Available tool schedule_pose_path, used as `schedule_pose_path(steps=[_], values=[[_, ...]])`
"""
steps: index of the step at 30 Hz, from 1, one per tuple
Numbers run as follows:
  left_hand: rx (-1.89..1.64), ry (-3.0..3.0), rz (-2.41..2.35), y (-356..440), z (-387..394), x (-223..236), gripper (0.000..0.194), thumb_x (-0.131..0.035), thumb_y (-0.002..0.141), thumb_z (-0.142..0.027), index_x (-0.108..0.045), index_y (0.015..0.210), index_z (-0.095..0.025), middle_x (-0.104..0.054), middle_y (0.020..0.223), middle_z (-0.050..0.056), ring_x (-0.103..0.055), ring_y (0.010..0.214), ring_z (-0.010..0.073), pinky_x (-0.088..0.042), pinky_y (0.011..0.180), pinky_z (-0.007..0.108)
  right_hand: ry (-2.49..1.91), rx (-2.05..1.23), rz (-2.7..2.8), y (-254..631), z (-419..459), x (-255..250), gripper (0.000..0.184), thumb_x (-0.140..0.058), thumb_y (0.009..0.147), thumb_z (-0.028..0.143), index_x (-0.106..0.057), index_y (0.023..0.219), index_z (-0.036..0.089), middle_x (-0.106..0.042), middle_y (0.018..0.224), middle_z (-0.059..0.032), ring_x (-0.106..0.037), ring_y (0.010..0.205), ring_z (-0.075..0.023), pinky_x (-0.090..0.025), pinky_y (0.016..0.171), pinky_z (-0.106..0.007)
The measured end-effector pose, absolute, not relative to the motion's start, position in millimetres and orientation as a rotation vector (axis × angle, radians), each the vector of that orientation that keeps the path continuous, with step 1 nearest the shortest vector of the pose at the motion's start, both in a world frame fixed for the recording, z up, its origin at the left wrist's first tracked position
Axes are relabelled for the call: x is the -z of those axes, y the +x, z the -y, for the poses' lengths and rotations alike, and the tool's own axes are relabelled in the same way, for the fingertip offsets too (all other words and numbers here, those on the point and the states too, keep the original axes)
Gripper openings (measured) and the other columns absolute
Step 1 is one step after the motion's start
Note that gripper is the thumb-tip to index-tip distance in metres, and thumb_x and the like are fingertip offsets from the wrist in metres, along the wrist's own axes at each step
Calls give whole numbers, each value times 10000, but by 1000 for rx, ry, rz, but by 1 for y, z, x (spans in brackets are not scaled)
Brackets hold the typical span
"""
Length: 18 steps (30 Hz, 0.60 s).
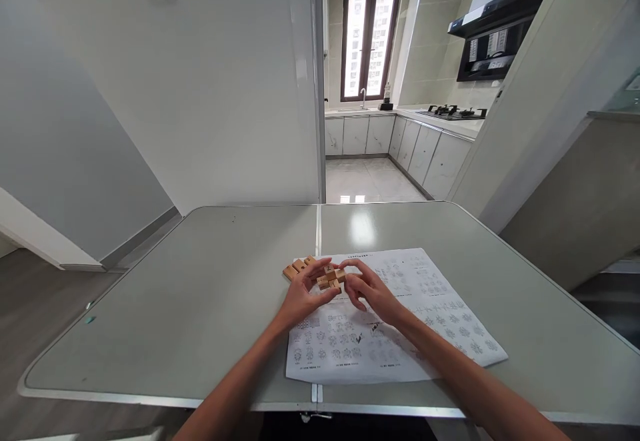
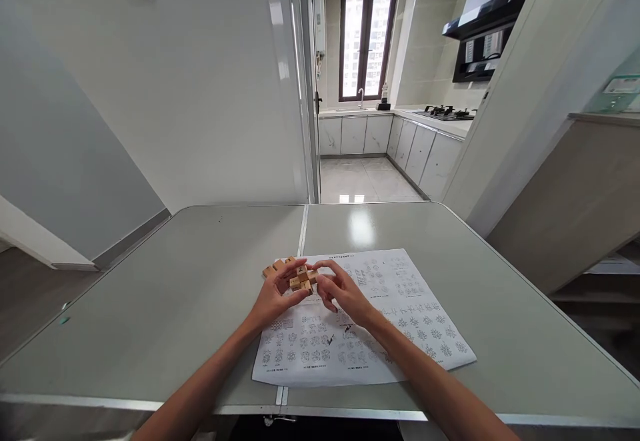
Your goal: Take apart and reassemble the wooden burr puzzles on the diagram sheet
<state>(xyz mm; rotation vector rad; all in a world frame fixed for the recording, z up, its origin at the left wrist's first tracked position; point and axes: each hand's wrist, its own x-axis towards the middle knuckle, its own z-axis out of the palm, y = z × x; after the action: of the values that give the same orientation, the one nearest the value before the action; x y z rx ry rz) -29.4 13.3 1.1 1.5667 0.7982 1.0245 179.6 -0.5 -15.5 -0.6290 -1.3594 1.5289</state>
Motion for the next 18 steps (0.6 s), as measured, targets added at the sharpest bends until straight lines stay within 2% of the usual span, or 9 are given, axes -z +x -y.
schedule_pose_path(steps=[6,11,18], values=[[-1048,1629,-803,-27,-10,-1,691,-864,802,-304,-580,1428,-228,-682,1384,137,-647,1299,305,-479,1161,508,-769,-1327,1457,176,-2,16,306,-602,1017,511,-605,1063,208,-551,681,54,-459,499,-97,-359,465,-235],[-1036,1650,-875,-28,-12,1,597,-812,843,-374,-629,1387,-211,-740,1280,123,-704,1205,307,-532,1099,485,-774,-1194,1552,179,1,18,268,-599,1028,485,-610,1090,225,-545,712,44,-489,579,-121,-407,546,-265],[-1021,1591,-924,-27,-15,3,531,-704,904,-477,-654,1347,-189,-766,1178,102,-736,1092,291,-584,997,433,-871,-870,1647,176,0,27,214,-594,1032,433,-634,1122,242,-670,876,-25,-610,688,-165,-522,614,-309]])
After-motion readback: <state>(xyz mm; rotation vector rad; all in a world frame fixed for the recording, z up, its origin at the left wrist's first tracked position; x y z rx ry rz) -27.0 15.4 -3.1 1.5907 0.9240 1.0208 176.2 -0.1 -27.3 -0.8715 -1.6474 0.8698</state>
